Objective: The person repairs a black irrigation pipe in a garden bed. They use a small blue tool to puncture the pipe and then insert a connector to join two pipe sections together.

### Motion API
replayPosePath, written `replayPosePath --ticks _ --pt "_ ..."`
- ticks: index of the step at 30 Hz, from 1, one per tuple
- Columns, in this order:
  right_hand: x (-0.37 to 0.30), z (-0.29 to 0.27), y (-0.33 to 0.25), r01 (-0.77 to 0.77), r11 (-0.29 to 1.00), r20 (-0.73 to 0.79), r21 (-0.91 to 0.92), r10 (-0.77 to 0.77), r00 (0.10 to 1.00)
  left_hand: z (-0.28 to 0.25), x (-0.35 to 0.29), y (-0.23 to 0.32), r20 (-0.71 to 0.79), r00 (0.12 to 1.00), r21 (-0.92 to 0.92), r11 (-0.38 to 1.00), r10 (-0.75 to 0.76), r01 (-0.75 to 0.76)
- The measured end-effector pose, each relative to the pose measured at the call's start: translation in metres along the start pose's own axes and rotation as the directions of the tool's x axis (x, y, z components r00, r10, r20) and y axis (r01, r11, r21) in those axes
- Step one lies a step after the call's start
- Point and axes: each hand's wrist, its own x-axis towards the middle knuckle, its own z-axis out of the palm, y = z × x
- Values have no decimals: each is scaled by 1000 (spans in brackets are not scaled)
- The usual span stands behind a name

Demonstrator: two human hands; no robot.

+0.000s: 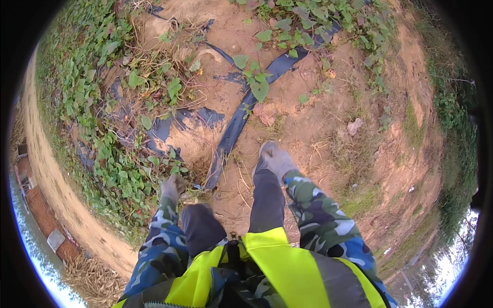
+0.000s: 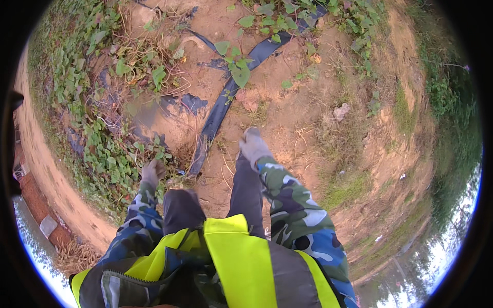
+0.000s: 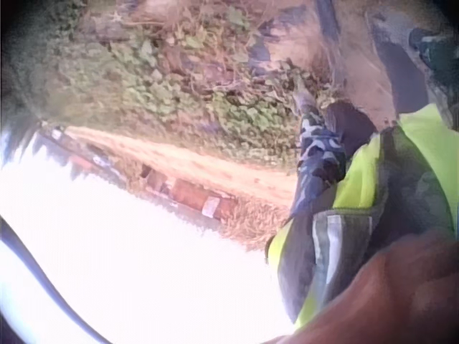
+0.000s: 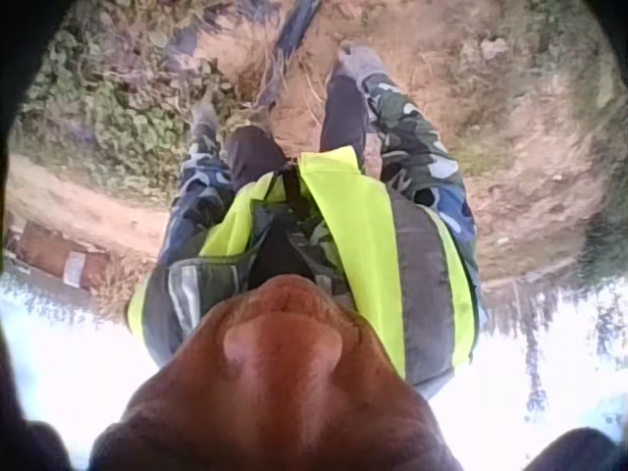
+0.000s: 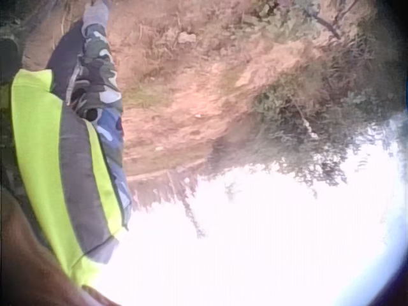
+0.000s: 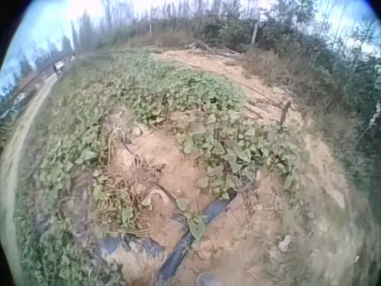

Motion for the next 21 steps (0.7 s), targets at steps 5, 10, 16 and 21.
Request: replayPosePath --ticks 5,10,16,21 --pt "56 -95 -25 97 992 -56 -78 -101 993 120 -17 47 172 976 -35 991 136 -132" --pt "100 -115 -67 276 945 34 -177 -274 961 204 14 92 283 942 -107 982 179 -155" --pt "242 -72 -104 350 915 133 -201 -328 935 261 108 104 350 911 -225 963 220 -146" --pt "386 -38 -99 522 711 93 -470 -549 831 323 193 100 299 921 -321 935 252 -152"
